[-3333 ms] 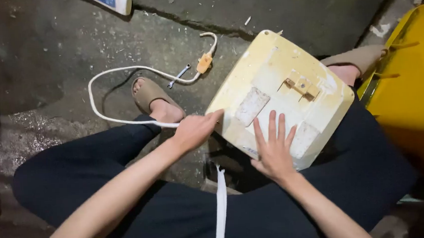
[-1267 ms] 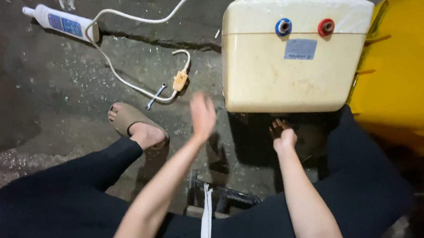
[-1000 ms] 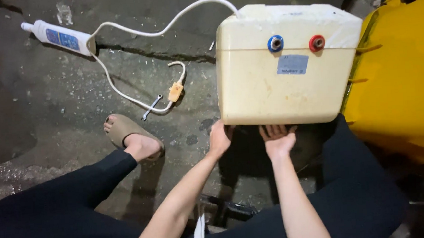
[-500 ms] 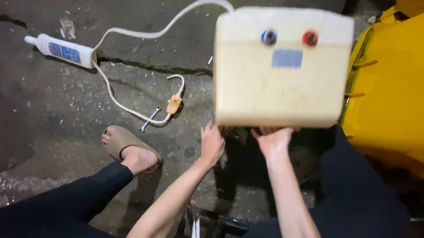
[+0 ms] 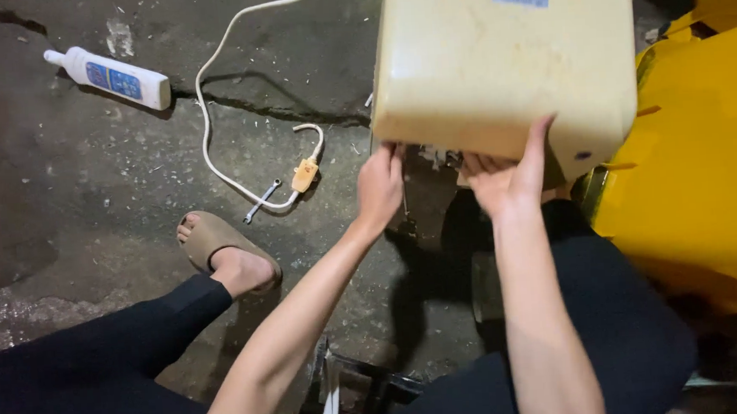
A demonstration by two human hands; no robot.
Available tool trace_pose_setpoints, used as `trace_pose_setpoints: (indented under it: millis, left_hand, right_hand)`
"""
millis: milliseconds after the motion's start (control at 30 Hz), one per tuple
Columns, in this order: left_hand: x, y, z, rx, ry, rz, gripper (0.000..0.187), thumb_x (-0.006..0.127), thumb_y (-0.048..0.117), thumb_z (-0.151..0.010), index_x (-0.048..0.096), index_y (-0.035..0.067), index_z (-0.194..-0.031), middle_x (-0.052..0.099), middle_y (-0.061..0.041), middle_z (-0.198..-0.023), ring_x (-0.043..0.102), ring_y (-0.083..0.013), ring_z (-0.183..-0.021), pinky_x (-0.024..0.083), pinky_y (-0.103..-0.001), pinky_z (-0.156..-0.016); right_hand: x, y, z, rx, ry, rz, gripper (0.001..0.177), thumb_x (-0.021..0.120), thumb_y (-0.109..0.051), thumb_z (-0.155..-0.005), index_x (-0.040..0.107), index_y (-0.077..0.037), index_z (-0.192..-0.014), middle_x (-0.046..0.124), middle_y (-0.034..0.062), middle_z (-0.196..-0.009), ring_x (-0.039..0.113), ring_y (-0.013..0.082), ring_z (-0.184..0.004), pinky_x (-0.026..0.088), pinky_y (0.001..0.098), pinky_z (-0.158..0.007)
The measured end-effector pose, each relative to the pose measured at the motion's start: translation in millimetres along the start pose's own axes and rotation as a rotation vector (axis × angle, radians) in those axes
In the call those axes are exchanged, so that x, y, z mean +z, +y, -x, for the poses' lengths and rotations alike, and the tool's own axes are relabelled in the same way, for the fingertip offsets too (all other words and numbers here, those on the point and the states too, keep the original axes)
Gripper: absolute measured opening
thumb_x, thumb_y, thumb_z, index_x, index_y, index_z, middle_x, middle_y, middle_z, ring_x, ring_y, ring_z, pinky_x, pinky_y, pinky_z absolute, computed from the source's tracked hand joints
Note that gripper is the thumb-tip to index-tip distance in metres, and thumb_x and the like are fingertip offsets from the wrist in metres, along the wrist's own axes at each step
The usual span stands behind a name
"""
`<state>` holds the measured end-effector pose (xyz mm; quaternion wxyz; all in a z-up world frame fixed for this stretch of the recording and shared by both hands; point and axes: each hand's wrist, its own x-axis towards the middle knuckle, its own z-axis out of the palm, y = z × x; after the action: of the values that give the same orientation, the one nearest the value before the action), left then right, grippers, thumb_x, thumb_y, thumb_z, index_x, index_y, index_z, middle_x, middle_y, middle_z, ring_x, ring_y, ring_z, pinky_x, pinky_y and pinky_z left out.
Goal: Disassembling a small electric water heater to inspect and manipulate internal wiring and the power cord.
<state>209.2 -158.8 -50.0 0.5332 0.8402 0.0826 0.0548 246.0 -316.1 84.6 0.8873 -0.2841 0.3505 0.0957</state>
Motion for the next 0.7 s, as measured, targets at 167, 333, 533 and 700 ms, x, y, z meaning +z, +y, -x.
trace_pose_setpoints:
  millis: [167,333,533,700]
  left_hand:
    - [11,35,-45,0.012,0.174,0.152,0.027,0.046,0.024,-0.103,0.056,0.0,-0.094,0.063,-0.032,-0.085,0.061,-0.0566,-0.094,0.047,-0.062,-0.078]
    - [14,20,-112,0.132,0.188,0.13,0.03,0.041,0.026,-0.109,0.061,0.008,-0.094,0.059,-0.003,-0.084,0.055,-0.0175,-0.078,0.043,-0.031,-0.073]
    - [6,20,-187,0.23,0.197,0.019,0.024,0.045,0.021,-0.103,0.057,0.008,-0.088,0.061,-0.011,-0.084,0.053,-0.0275,-0.085,0.043,-0.039,-0.074]
    - [11,27,-231,0.362,0.3,-0.022,0.022,0.049,0.024,-0.102,0.053,0.009,-0.087,0.05,-0.019,-0.076,0.049,-0.0383,-0.078,0.04,-0.047,-0.074]
  right_hand:
    - [28,-39,-30,0.088,0.013,0.094,0.153,0.096,-0.058,-0.047,0.006,-0.002,-0.158,0.014,0.0236,-0.161,0.033,0.0451,-0.152,0.009,0.0611,-0.126]
    - [108,-53,-11,-0.027,0.288,0.423,0.139,0.07,-0.059,-0.051,0.005,-0.019,-0.167,0.024,0.0181,-0.17,0.055,0.0453,-0.145,0.035,0.0634,-0.122]
    - [102,-81,-97,-0.109,0.135,0.756,0.104,0.064,-0.061,-0.077,0.03,-0.006,-0.159,0.049,0.0174,-0.161,0.067,0.0292,-0.136,0.046,0.0546,-0.117]
    - [69,-74,-154,-0.924,-0.025,1.106,0.035,0.059,-0.052,-0.096,0.069,-0.018,-0.09,0.077,-0.0027,-0.09,0.07,0.0099,-0.083,0.056,0.0295,-0.086]
